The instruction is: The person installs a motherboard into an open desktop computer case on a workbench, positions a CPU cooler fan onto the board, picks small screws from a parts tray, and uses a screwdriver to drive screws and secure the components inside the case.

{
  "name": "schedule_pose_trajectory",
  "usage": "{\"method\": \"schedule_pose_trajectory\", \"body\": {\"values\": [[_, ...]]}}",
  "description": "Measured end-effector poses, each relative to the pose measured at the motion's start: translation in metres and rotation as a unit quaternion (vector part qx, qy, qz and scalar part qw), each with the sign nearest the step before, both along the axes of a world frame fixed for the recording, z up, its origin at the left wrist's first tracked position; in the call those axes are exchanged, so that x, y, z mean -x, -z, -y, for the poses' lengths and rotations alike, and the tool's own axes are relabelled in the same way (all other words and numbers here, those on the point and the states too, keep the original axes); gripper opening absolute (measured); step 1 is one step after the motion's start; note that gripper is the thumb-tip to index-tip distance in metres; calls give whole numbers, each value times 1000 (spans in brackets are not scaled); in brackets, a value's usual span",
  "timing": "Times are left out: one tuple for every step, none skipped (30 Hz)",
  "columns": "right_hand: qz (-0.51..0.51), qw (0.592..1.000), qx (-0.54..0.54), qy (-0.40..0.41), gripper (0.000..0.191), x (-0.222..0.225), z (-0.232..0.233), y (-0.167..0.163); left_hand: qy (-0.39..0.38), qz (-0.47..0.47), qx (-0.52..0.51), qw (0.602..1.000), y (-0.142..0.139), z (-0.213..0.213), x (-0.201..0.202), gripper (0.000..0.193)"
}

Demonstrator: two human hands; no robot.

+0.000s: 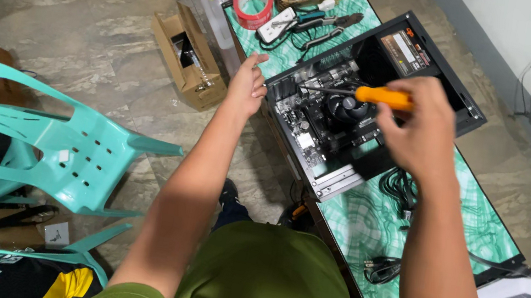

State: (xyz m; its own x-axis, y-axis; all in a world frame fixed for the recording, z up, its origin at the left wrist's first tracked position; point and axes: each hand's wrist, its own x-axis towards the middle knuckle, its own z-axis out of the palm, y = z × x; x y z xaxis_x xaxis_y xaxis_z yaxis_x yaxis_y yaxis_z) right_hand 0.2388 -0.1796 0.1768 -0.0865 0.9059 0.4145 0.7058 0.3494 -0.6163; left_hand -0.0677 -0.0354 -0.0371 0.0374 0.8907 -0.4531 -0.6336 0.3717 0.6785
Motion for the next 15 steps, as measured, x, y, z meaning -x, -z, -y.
{"method": "schedule_pose_trajectory", "body": {"values": [[9, 1000, 1, -16, 30, 3, -4, 3, -4, -63, -17, 998, -1, 1, -4, 33], [18, 999, 1, -31, 31, 8, -9, 6, -9, -127, -35, 991, -3, 2, -7, 35], [26, 999, 3, -46, 32, 12, -13, 9, -19, -246, -71, 966, -4, 1, -12, 32], [24, 998, 15, -58, 31, 16, -17, 12, -30, -362, -107, 925, -6, -1, -16, 29], [22, 997, 27, -71, 31, 22, -21, 16, -39, -471, -144, 869, -7, -3, -18, 27], [19, 996, 39, -83, 30, 26, -25, 19, -17, -498, -133, 857, -8, -3, -18, 25], [32, 994, 42, -94, 30, 30, -29, 21, 5, -523, -121, 843, -9, -3, -17, 23], [43, 992, 43, -106, 30, 34, -34, 24, 25, -549, -110, 828, -10, -3, -16, 22], [55, 991, 43, -118, 30, 39, -39, 26, 26, -561, -106, 821, -11, -3, -16, 20], [67, 989, 43, -127, 31, 42, -44, 28, 26, -572, -103, 814, -12, -3, -16, 19], [79, 987, 43, -137, 32, 44, -48, 30, 27, -582, -99, 806, -13, -3, -17, 18], [91, 984, 45, -146, 33, 47, -50, 32, 28, -595, -108, 796, -14, -2, -17, 18], [102, 982, 57, -152, 33, 50, -52, 34, 28, -608, -116, 785, -14, 0, -17, 19], [112, 979, 67, -157, 34, 53, -55, 36, 27, -620, -125, 774, -16, 0, -18, 19], [123, 976, 76, -162, 34, 55, -58, 37, 24, -626, -124, 770, -17, 1, -19, 20]]}}
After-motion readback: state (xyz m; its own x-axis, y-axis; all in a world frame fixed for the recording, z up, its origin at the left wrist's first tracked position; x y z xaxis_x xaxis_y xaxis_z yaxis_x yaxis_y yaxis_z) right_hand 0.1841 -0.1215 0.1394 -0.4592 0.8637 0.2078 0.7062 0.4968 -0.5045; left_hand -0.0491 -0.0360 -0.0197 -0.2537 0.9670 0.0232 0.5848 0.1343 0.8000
